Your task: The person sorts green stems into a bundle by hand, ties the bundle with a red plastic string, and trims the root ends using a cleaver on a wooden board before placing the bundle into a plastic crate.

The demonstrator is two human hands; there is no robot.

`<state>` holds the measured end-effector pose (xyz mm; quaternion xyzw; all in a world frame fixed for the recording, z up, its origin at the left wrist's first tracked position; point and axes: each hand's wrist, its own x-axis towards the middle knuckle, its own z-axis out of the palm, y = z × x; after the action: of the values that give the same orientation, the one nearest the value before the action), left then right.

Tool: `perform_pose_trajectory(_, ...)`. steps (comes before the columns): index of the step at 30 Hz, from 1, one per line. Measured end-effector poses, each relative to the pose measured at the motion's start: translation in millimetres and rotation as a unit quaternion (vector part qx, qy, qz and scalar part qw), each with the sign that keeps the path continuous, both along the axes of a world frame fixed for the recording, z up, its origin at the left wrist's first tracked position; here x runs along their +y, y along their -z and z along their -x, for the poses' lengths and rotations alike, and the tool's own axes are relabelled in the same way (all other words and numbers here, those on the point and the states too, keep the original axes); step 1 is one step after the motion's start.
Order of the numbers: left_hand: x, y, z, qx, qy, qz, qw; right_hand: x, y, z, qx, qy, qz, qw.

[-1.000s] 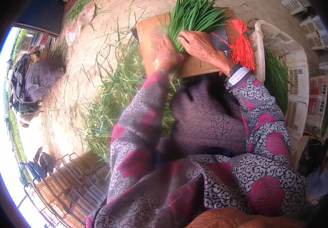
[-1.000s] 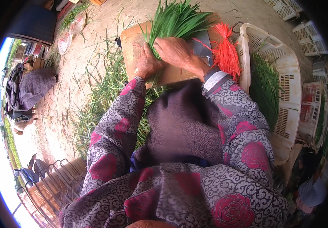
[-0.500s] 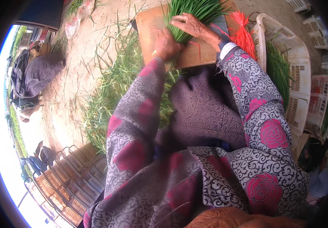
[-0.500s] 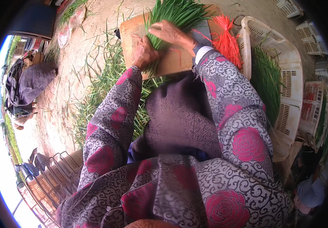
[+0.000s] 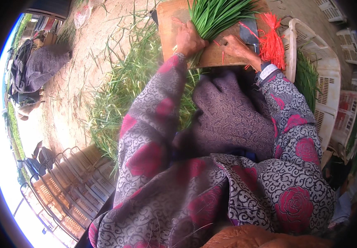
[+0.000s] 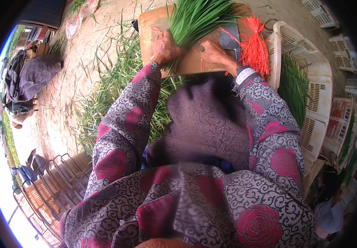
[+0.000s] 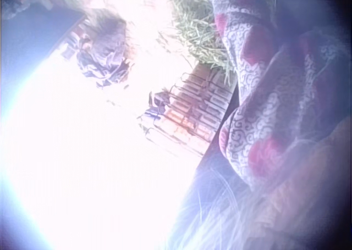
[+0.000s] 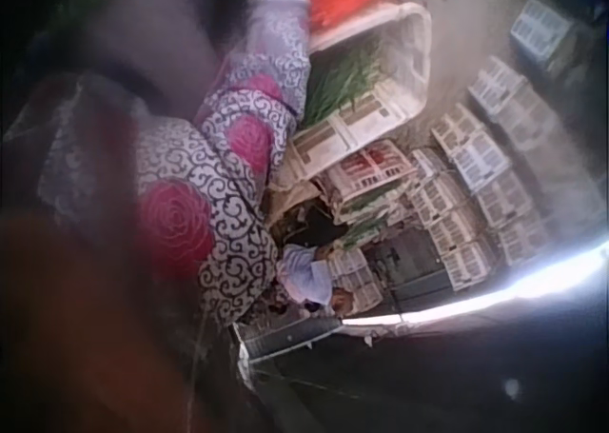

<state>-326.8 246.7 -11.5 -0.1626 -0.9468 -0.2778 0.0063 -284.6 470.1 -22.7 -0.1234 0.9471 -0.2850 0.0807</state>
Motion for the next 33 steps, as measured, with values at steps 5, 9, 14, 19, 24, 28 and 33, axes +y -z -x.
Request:
perform_pose_trajectory(5,1,-1,-3,0.0,0.016,0.007,1.0,-14,-24,-9,-0.213,-0.009,0.148,0.966)
perform_pose_trajectory(9,-2,6,-3,-0.016,0.026,0.017,0.999,-20,-60,-15,-0.3,-0.006,0.227,0.927)
perform_pose_trajectory(14,12,-7,-15,0.014,0.017,0.095,0.995,-18,-63,-2,-0.36,0.033,0.352,0.864)
perform_pose_trajectory(19,15,8,-17,0.041,-0.002,0.084,0.996,-46,-70,-1,-0.303,0.038,0.26,0.916)
perform_pose_trajectory(24,17,-5,-33,0.068,-0.014,0.092,0.993,-72,-115,51,0.007,-0.037,0.097,0.995)
perform_pose_trajectory(28,23,-1,-30,0.085,-0.011,0.08,0.993,-87,-79,127,0.112,-0.114,-0.049,0.986)
perform_pose_trajectory(33,16,2,-28,0.098,0.004,0.069,0.993,-118,-44,157,0.035,-0.106,-0.212,0.971)
